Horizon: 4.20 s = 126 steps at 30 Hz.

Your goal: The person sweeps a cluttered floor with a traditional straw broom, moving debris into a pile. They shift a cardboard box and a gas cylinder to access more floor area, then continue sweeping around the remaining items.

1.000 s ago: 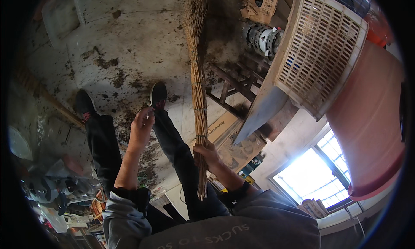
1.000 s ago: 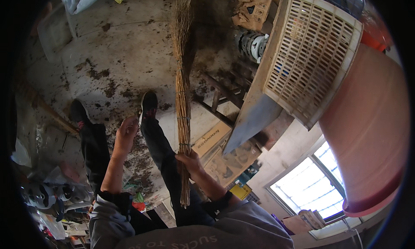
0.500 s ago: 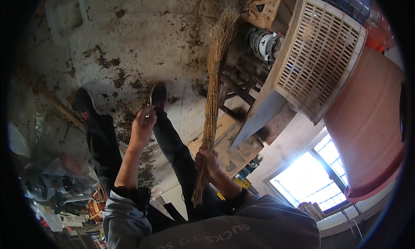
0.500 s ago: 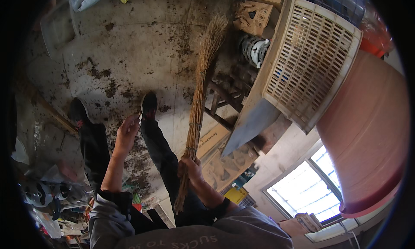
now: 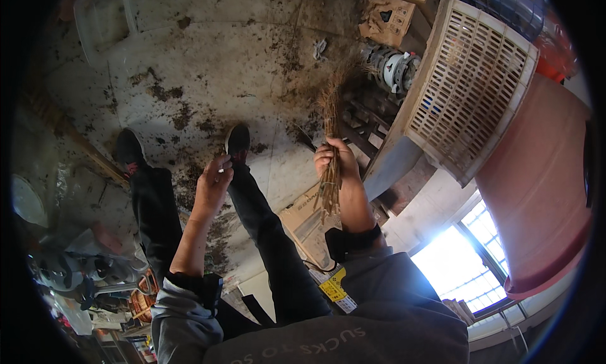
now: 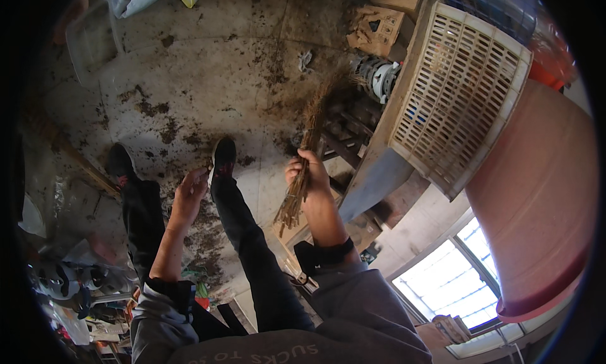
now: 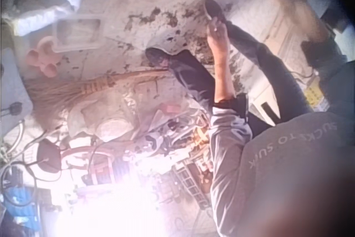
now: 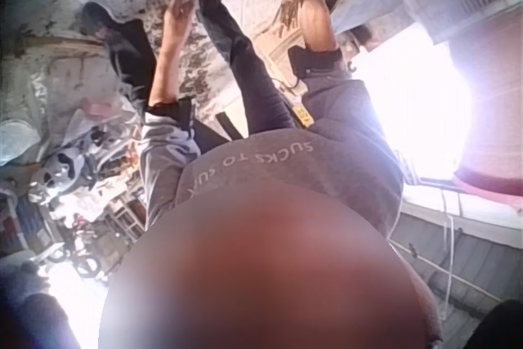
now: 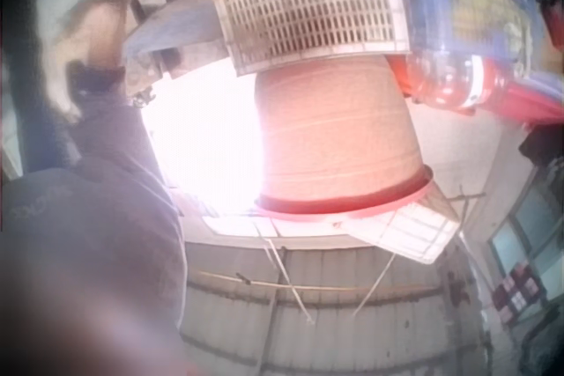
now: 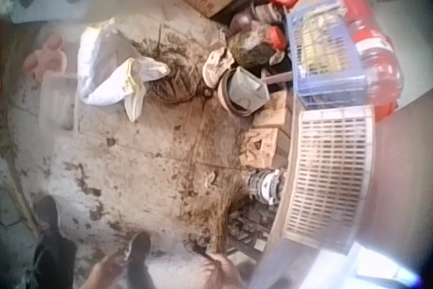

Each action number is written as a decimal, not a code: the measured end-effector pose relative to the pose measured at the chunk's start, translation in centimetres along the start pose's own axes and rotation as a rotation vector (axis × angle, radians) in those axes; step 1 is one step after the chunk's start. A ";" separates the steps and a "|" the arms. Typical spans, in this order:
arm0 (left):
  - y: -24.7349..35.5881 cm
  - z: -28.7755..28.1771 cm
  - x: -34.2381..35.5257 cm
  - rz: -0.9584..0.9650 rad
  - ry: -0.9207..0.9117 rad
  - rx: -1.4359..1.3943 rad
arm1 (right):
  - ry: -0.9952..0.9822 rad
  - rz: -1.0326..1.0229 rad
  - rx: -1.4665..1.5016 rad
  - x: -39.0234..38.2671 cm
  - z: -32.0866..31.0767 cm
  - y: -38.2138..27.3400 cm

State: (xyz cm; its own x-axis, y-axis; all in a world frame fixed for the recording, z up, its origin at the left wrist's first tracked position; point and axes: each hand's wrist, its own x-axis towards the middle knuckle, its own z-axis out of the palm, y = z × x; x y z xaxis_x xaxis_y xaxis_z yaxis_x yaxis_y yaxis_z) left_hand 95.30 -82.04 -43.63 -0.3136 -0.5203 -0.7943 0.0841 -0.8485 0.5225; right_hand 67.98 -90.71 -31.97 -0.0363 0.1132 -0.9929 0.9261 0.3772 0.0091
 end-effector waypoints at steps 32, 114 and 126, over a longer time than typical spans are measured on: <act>-4.9 -1.0 -0.7 -0.038 0.025 0.122 | 0.115 -0.261 -0.936 -7.8 -11.0 7.0; 7.9 13.9 -33.2 -0.054 -0.224 1.151 | -0.420 -0.053 0.519 -26.3 -52.9 25.8; -7.4 39.5 -37.7 -0.021 -0.633 1.460 | -0.195 -0.405 0.546 -24.8 -71.1 20.9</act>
State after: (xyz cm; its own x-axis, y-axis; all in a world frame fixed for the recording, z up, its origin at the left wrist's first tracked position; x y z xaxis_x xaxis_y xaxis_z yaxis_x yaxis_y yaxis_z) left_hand 69.15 -52.34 -5.30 -0.6601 -0.0713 -0.7478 -0.7478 0.1574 0.6450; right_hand 61.55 -20.23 1.24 -0.3970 -0.1244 -0.9093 0.9119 -0.1658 -0.3755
